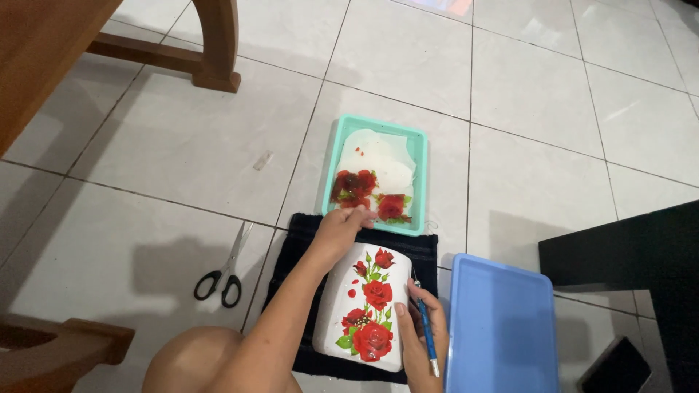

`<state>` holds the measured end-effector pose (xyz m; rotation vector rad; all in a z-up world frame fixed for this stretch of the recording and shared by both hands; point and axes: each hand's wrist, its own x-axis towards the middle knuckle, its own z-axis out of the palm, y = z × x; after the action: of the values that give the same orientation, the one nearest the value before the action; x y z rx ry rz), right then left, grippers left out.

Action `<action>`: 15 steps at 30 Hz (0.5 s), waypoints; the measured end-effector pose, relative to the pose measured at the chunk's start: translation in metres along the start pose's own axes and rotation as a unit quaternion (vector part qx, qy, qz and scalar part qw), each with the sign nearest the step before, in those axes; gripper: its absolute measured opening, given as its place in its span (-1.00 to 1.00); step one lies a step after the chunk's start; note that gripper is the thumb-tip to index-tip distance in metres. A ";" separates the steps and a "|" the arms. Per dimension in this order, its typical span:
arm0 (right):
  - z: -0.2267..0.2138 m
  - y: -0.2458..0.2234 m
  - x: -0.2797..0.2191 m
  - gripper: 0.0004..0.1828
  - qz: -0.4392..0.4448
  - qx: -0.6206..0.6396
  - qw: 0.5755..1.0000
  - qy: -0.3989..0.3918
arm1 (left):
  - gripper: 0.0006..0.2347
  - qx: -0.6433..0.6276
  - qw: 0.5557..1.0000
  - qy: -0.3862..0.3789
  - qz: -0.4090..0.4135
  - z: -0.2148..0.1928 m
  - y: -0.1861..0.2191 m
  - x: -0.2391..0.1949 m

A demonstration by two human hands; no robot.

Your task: Applying decorative floral decals to a white container and smoothing them with a tool.

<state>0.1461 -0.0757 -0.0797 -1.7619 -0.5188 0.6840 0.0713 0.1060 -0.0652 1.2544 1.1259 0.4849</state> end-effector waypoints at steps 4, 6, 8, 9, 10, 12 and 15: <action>-0.001 0.003 0.000 -0.61 -0.013 -0.007 1.000 0.001 | -0.70 0.013 0.999 0.031 0.041 -0.003 -0.010 0.007; -0.003 0.004 0.000 -0.62 -0.033 -0.008 0.999 0.000 | -0.82 0.271 0.943 0.166 0.102 -0.003 -0.021 0.015; -0.004 0.006 0.001 -0.61 -0.027 -0.003 1.000 -0.003 | -0.87 0.272 0.936 0.196 0.106 -0.006 -0.022 0.014; -0.004 0.007 0.002 -0.60 -0.022 0.001 1.000 -0.005 | -0.91 0.273 0.929 0.226 0.111 -0.007 -0.022 0.014; -0.004 0.005 0.001 -0.60 -0.022 0.002 1.000 -0.005 | -0.91 0.273 0.928 0.227 0.112 -0.008 -0.022 0.015; -0.005 0.000 0.000 -0.58 0.010 -0.005 1.000 -0.003 | -0.93 0.297 0.910 0.268 0.107 -0.007 -0.021 0.018; -0.010 0.000 0.000 -0.57 0.015 0.011 1.000 -0.010 | -0.90 0.320 0.891 0.296 0.126 -0.003 -0.028 0.023</action>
<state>0.1528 -0.0826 -0.0779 -1.7464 -0.4977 0.7268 0.0710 0.1179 -0.0995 1.9180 1.7363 0.7597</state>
